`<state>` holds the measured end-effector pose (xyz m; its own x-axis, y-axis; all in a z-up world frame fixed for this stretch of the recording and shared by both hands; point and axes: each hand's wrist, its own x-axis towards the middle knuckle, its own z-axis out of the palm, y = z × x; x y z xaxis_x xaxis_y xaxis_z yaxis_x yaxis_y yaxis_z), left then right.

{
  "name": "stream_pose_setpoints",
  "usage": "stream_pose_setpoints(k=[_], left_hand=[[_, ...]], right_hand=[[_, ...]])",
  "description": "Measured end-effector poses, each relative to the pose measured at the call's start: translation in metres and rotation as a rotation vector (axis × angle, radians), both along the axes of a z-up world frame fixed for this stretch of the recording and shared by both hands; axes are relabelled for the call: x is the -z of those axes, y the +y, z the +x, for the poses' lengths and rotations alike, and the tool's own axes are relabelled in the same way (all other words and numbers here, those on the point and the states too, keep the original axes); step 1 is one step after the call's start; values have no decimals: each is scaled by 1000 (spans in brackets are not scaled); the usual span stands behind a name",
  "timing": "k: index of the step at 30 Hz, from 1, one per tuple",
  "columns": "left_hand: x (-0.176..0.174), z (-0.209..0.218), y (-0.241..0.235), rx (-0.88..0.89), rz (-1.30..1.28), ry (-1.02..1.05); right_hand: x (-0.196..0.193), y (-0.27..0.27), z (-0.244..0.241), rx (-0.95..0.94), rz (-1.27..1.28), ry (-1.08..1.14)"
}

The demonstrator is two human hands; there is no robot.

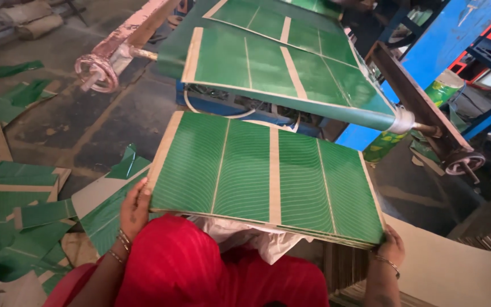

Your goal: The recorder collects printed green cardboard sheets coming off a conveyor belt and stacks them.

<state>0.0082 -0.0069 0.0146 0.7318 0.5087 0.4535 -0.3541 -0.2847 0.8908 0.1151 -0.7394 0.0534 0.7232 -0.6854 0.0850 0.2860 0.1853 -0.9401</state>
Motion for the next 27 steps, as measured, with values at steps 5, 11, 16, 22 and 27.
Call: stream_pose_setpoints(k=[5, 11, 16, 22, 27], left_hand=[[-3, 0, -4, 35, -25, 28], [-11, -2, -8, -49, -2, 34], [-20, -6, -7, -196, 263, 43], [-46, -19, -19, -114, 166, -116], [-20, -4, -8, -88, 123, 68]], right_hand=[[20, -19, 8, 11, -29, -74], [4, -1, -3, 84, 38, 42], [-24, 21, -19, 107, -342, 193], [-23, 9, -16, 186, -60, 121], [-69, 44, -37, 143, 119, 14]])
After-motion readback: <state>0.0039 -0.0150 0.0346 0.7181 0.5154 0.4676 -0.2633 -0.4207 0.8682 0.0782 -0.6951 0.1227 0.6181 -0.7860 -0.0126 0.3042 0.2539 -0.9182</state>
